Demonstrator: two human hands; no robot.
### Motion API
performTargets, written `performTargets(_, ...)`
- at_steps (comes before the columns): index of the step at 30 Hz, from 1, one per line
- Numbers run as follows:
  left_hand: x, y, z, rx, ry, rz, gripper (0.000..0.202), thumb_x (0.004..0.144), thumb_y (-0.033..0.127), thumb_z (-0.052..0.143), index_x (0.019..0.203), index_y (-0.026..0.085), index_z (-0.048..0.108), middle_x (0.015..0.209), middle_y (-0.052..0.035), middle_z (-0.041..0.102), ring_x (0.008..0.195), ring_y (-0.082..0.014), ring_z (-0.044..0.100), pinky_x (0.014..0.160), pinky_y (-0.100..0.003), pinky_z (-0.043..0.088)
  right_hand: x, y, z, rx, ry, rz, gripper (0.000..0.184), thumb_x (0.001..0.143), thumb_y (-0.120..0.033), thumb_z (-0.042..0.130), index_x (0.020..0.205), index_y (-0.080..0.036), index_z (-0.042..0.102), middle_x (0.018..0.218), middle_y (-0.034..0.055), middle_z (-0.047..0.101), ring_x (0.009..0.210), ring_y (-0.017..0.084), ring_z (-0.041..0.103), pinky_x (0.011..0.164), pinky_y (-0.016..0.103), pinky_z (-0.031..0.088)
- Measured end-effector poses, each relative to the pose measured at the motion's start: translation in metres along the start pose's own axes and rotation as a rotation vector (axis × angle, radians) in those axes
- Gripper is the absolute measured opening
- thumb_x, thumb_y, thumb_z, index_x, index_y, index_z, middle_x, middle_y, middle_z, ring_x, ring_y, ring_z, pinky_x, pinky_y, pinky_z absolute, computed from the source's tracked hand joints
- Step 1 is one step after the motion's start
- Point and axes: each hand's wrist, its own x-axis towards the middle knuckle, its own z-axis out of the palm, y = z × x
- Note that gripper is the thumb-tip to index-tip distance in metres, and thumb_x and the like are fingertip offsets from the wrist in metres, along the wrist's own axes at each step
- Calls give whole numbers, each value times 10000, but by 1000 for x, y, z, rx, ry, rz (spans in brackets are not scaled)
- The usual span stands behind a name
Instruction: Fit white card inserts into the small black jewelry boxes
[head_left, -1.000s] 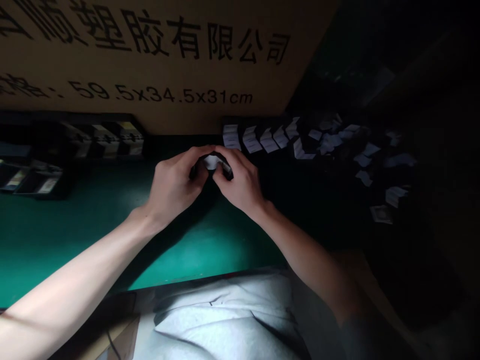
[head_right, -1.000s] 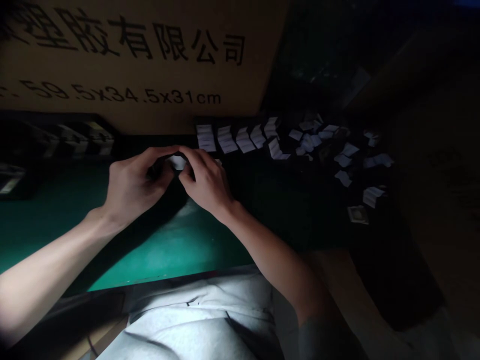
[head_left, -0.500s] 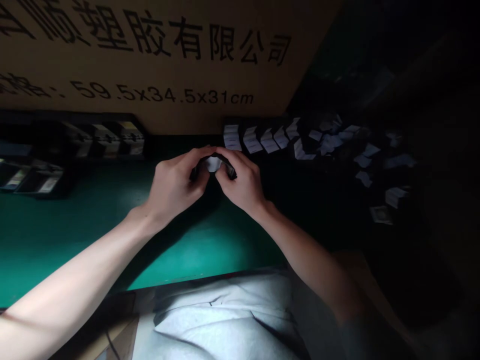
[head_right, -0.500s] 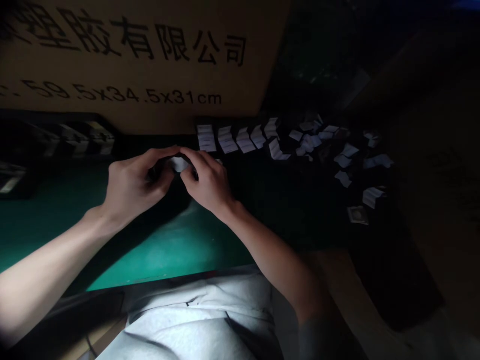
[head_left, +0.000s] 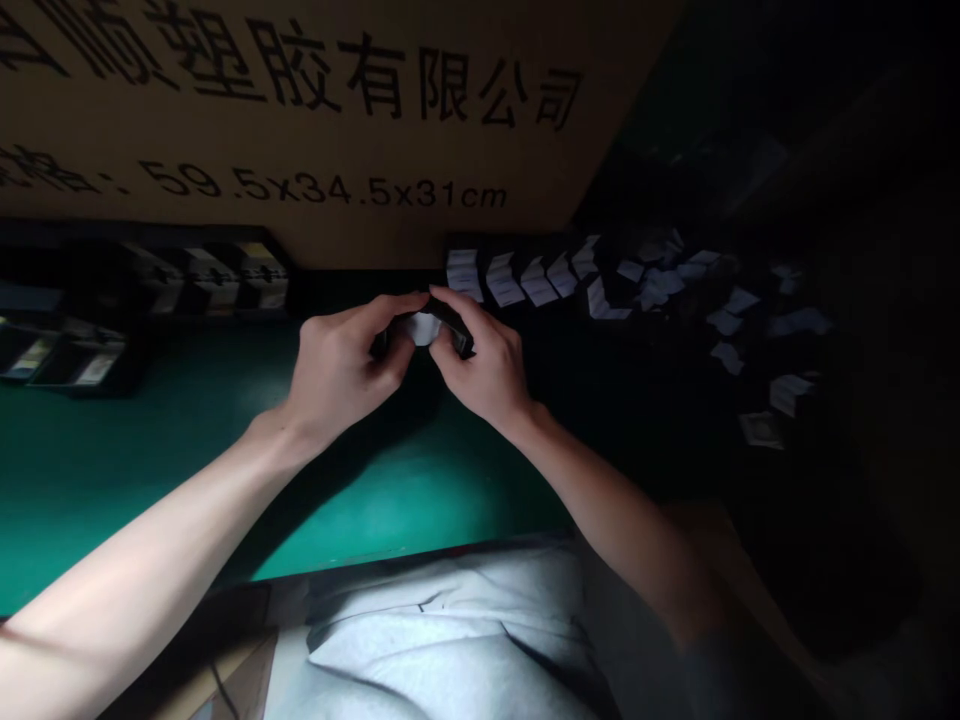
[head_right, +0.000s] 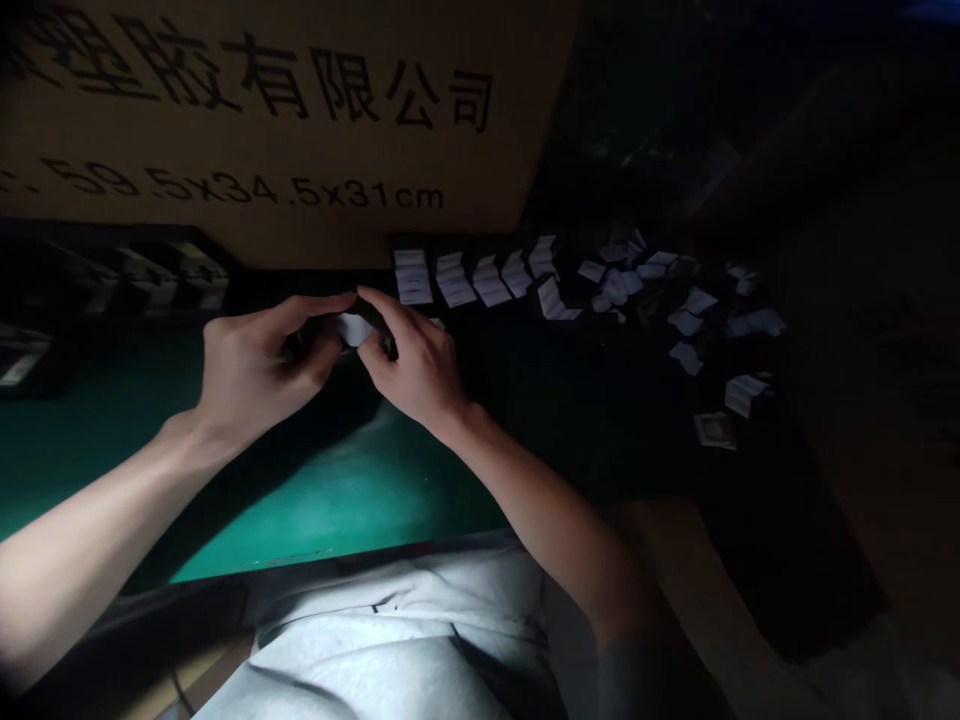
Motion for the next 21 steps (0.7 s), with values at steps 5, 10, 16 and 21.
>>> performTargets(5,7,-3,-4,-32,93,-132,354,906,186,626,1221,197,785,905,5,803,664,-137,667,668,-252,535,4,1,-8,15,28,47,350,1079,-379,445,1379,-248,570,1239,82,746,1058,184,740,952,323,618)
performTargets(10,20,-23,3,-537,158,-469,391,1001,367,587,1321,175,706,1201,-57,762,1054,-235,708,884,-376,660,11,16,-14,-3,87,45,300,1080,-337,399,1139,-221,669,993,53,745,840,152,688,791,293,596)
performTargets(16,32,-37,6,-910,156,-701,410,939,242,549,1335,274,648,1522,-20,608,1339,-265,595,967,-459,661,11,23,-8,-215,-28,71,144,970,-255,577,925,-202,703,958,93,703,982,241,641,884,386,555)
performTargets(21,34,-26,3,-1081,92,-737,439,881,168,521,1295,285,610,1552,11,580,1400,-248,556,975,-445,659,8,20,-4,-162,-134,25,101,930,-209,625,911,-204,724,950,68,731,962,228,637,882,370,552)
